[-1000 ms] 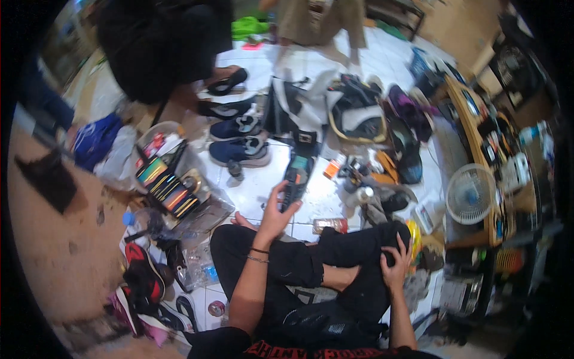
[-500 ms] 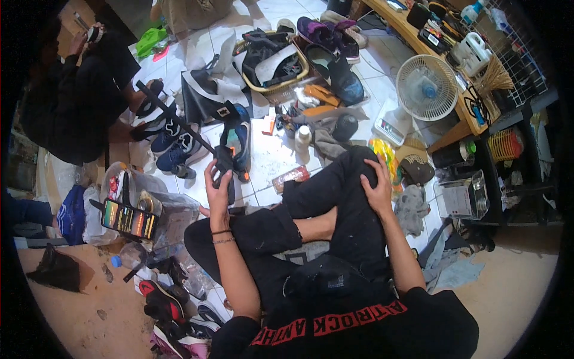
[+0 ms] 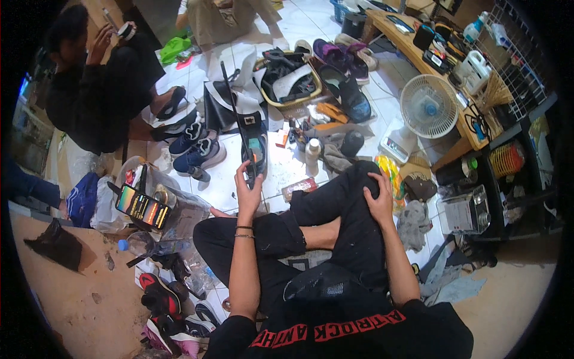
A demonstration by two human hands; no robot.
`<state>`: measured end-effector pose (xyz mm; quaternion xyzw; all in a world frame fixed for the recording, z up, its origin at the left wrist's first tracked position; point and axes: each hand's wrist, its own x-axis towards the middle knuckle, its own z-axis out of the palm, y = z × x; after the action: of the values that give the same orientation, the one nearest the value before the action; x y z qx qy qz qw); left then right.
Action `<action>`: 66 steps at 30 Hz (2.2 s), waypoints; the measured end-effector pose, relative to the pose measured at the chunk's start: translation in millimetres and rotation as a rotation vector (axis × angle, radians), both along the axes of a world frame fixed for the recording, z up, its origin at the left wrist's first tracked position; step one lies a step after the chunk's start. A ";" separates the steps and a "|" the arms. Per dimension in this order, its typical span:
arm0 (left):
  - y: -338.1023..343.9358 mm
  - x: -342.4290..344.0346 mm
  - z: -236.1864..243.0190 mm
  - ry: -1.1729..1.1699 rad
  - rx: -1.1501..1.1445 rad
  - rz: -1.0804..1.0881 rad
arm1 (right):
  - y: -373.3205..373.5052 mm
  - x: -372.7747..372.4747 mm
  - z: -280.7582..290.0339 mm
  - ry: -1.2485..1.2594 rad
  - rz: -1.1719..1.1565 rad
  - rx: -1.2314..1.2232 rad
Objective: Repairing a shoe by applying glue to the sole and securing it with a trigger clamp.
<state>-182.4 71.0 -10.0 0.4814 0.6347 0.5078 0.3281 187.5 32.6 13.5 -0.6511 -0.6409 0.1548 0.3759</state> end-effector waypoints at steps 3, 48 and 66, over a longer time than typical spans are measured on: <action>-3.6 -12.5 -3.0 0.218 0.083 -0.021 | 1.8 -4.6 -0.5 0.015 0.014 -0.009; -13.2 -14.0 2.2 0.157 0.140 0.000 | 4.9 1.4 -15.8 -0.081 0.075 0.000; 30.8 -24.3 -8.2 0.102 0.236 0.010 | 4.4 2.5 -12.9 -0.041 0.103 0.023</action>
<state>-206.7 101.8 -18.3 0.5387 0.5886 0.5556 0.2338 190.0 37.0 0.6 -0.6160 -0.6829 0.1533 0.3615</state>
